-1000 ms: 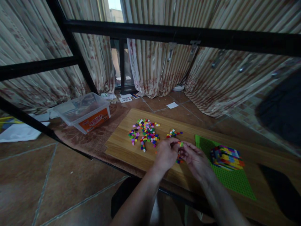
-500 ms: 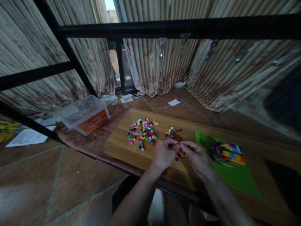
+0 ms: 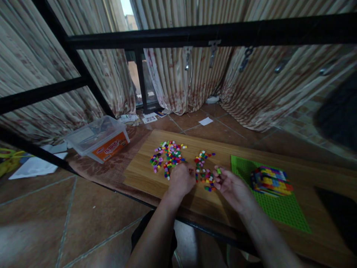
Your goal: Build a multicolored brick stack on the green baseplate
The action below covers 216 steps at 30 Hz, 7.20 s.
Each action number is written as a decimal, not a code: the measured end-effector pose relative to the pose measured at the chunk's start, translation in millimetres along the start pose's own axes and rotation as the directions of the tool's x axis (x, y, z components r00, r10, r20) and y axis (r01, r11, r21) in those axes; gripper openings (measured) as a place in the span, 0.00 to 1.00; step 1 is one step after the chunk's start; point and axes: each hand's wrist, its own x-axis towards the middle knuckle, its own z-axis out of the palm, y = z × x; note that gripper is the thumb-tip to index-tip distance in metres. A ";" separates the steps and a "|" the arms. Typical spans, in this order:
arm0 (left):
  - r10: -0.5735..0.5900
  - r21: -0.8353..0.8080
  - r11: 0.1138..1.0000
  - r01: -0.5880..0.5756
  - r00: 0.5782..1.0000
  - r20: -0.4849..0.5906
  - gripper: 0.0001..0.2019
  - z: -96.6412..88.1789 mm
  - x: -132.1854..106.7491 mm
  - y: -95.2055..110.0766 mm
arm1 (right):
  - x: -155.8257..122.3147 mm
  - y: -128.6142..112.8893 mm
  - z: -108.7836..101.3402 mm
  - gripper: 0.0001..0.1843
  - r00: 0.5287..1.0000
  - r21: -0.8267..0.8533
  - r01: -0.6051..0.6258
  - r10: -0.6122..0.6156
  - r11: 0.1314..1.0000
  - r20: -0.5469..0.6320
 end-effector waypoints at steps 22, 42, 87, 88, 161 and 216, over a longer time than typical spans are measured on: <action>-0.159 0.494 0.821 0.286 0.946 -0.283 0.18 -15.4 36.5 -30.2 | -9.6 -8.2 0.4 0.14 0.995 0.130 -0.063 0.072 0.989 -0.066; -0.256 -0.657 0.746 0.109 0.957 -0.132 0.13 -16.2 43.1 -18.1 | -14.1 -8.8 1.9 0.18 0.996 0.068 0.035 -0.029 0.997 -0.082; -0.137 0.325 0.919 0.221 0.955 -0.263 0.14 -14.6 34.2 -19.0 | -28.3 -18.7 -29.9 0.20 0.975 -0.444 0.141 -0.203 0.885 -0.094; -0.145 0.348 0.905 0.245 0.947 -0.288 0.14 -17.5 36.5 -23.8 | -27.8 -17.6 -29.3 0.20 0.976 -0.447 0.138 -0.197 0.884 -0.089; -0.122 -0.783 0.550 0.292 0.955 0.270 0.10 69.6 -15.9 57.1 | -22.6 -11.3 -24.2 0.18 0.993 -0.300 0.118 -0.116 0.947 0.024; -0.093 -0.822 0.525 0.221 0.975 0.203 0.07 49.4 -6.8 49.7 | -28.0 -5.1 -8.6 0.18 0.999 -0.072 -0.013 0.011 0.997 -0.037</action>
